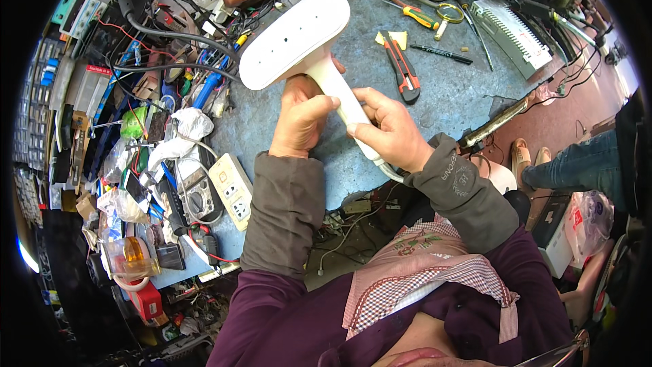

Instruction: The person uses a utility knife to carefully pry open the seam of a white handheld device. They then switch to a small screwdriver to further separate the casing and inspect the internal components.

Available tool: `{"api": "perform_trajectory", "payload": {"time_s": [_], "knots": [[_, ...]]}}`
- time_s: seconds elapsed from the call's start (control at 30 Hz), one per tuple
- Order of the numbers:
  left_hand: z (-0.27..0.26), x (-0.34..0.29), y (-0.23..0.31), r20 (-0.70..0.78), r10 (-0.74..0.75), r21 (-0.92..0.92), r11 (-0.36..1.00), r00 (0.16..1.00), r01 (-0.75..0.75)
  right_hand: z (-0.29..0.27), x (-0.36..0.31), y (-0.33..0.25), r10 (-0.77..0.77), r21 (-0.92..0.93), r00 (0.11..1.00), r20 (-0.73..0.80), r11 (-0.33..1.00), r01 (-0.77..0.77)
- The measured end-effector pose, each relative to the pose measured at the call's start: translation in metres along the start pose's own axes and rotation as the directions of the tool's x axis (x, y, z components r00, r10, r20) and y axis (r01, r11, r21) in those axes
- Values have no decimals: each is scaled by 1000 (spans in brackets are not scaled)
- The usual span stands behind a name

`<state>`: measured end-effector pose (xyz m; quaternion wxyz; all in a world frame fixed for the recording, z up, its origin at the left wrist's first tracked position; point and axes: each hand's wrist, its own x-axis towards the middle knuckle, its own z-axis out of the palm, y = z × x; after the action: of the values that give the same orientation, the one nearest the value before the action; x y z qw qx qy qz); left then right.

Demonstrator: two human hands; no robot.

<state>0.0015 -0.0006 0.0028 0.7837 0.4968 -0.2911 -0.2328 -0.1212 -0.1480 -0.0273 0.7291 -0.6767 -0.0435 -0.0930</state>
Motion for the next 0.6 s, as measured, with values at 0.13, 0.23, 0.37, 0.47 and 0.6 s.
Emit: {"api": "perform_trajectory", "payload": {"time_s": [0.13,0.23,0.37,0.47,0.6], "knots": [[-2,1,-5,-6,7,6,1000,1000,-7,-4,2,6,51,92,998,31,994,-54],[-1,0,-4,-22,1,4,1000,1000,-1,-4,3,7,55,152,997,49,986,-62],[-5,2,-4,6,-20,20,1000,1000,20,-4,3,5,60,145,996,59,987,-68],[0,1,-3,-38,-15,13,1000,999,15,-8,5,5,114,165,985,132,977,-135],[-1,1,-6,-51,15,3,1000,999,-14,-10,5,2,123,213,976,178,964,-160]]}}
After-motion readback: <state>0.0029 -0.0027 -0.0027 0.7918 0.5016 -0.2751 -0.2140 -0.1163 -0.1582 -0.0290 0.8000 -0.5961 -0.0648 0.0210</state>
